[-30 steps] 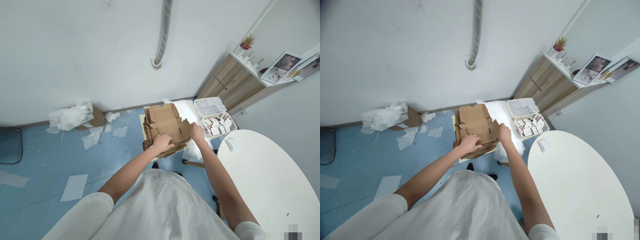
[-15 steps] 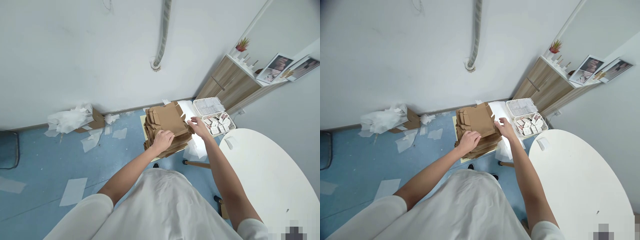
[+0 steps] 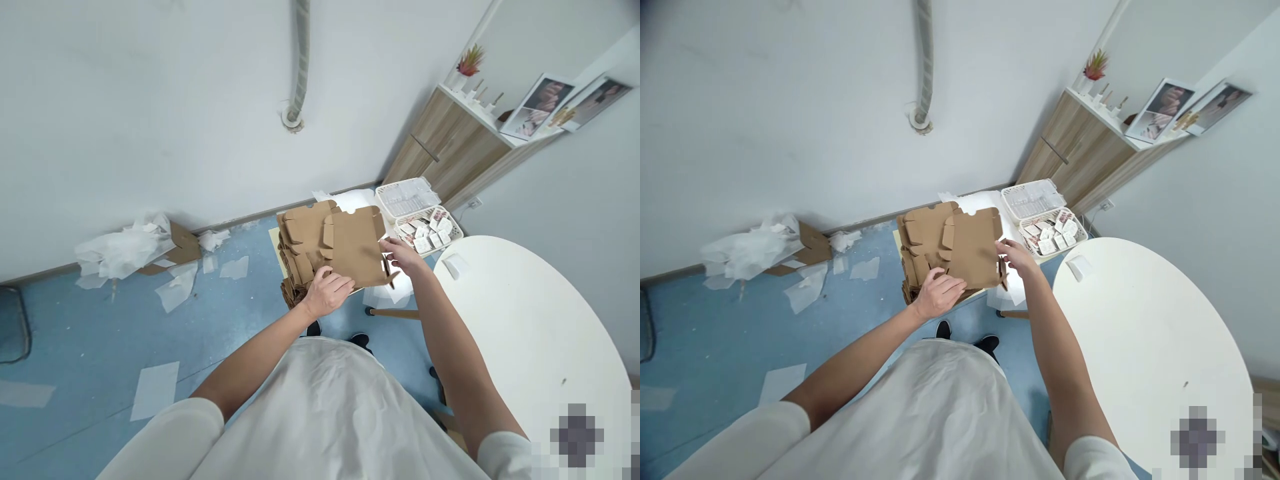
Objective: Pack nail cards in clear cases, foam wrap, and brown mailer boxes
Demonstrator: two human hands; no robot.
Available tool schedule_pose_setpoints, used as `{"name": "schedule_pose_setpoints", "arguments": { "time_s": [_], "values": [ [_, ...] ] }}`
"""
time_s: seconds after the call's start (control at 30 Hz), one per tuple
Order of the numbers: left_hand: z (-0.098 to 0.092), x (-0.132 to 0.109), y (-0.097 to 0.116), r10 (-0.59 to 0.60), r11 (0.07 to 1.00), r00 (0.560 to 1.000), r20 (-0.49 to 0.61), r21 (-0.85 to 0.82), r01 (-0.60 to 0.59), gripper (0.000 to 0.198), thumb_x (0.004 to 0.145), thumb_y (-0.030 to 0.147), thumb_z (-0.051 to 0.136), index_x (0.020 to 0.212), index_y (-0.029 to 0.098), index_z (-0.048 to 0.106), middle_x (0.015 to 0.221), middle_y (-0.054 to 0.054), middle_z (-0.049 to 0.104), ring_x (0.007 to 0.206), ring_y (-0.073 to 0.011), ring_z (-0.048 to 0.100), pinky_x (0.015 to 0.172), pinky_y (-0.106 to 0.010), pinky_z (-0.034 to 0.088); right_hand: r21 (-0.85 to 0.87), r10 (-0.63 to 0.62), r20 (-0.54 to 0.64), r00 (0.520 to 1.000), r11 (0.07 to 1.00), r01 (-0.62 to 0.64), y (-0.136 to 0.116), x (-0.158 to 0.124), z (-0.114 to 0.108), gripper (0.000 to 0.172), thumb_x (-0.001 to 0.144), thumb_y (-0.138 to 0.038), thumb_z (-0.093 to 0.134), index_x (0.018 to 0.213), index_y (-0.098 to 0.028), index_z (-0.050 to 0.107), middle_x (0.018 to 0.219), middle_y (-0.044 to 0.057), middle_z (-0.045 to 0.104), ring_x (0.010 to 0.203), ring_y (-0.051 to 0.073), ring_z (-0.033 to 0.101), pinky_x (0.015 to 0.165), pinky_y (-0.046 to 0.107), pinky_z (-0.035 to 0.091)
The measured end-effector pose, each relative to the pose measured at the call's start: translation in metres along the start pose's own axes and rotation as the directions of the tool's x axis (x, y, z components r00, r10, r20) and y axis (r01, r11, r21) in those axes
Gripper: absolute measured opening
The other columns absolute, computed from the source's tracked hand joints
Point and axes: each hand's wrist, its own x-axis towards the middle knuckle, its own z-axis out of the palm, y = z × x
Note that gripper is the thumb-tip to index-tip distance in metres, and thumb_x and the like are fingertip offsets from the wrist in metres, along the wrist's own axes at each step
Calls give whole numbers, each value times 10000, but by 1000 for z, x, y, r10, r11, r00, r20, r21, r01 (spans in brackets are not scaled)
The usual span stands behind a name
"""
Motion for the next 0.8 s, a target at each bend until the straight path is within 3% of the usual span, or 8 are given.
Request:
{"name": "schedule_pose_setpoints", "arguments": {
  "time_s": [0.13,0.23,0.37,0.47,0.6,0.7,0.8],
  "values": [
    [7,5,12,39,995,998,56,-90,-34,232,843,285,443,1037,249,565,985,-17,648,906,-149,561,976,-416,217,93,-92,-100,991,991,101,15,-9,-10,333,631,-415,621,850,-166,591,818,33,610,623,109,491,550,240,375],
    [14,16,18,-116,983,993,38,-138,120,509,743,480,533,1176,218,482,1176,-89,548,1114,-244,458,1017,-481,136,169,-174,-176,969,964,204,23,-23,-31,352,646,-441,599,850,-154,582,740,20,599,615,114,495,545,244,377],
    [30,38,27,-448,870,893,27,-218,443,870,660,537,588,1351,164,214,1388,-169,264,1262,-313,266,999,-500,210,213,-207,-264,942,940,266,44,-50,-74,364,654,-466,599,844,-157,575,695,12,591,611,126,512,543,256,394],
    [51,54,44,-515,751,840,168,-384,537,964,650,481,623,1379,179,70,1403,-183,201,1203,-288,375,937,-441,349,223,-205,-359,910,929,297,66,-76,-106,348,672,-470,590,835,-162,582,714,19,600,628,138,519,547,266,406],
    [89,76,80,-454,612,799,395,-513,602,884,658,324,639,1364,192,122,1264,-155,430,902,-185,587,808,-362,458,212,-172,-491,854,927,309,106,-112,-146,333,697,-475,566,820,-167,592,745,22,610,629,138,513,554,280,413],
    [122,93,109,-425,537,747,512,-522,663,632,691,184,555,1277,160,320,1101,-112,566,757,-136,604,733,-307,480,216,-113,-559,822,936,276,144,-138,-175,333,699,-479,564,800,-163,592,743,24,613,622,135,508,549,278,413],
    [153,108,136,-348,542,729,589,-508,670,338,719,140,469,1051,154,533,939,-62,633,738,-132,597,700,-272,473,246,-32,-611,791,942,228,186,-162,-199,350,698,-486,559,817,-158,587,774,39,623,648,149,525,558,281,423]
  ]
}}
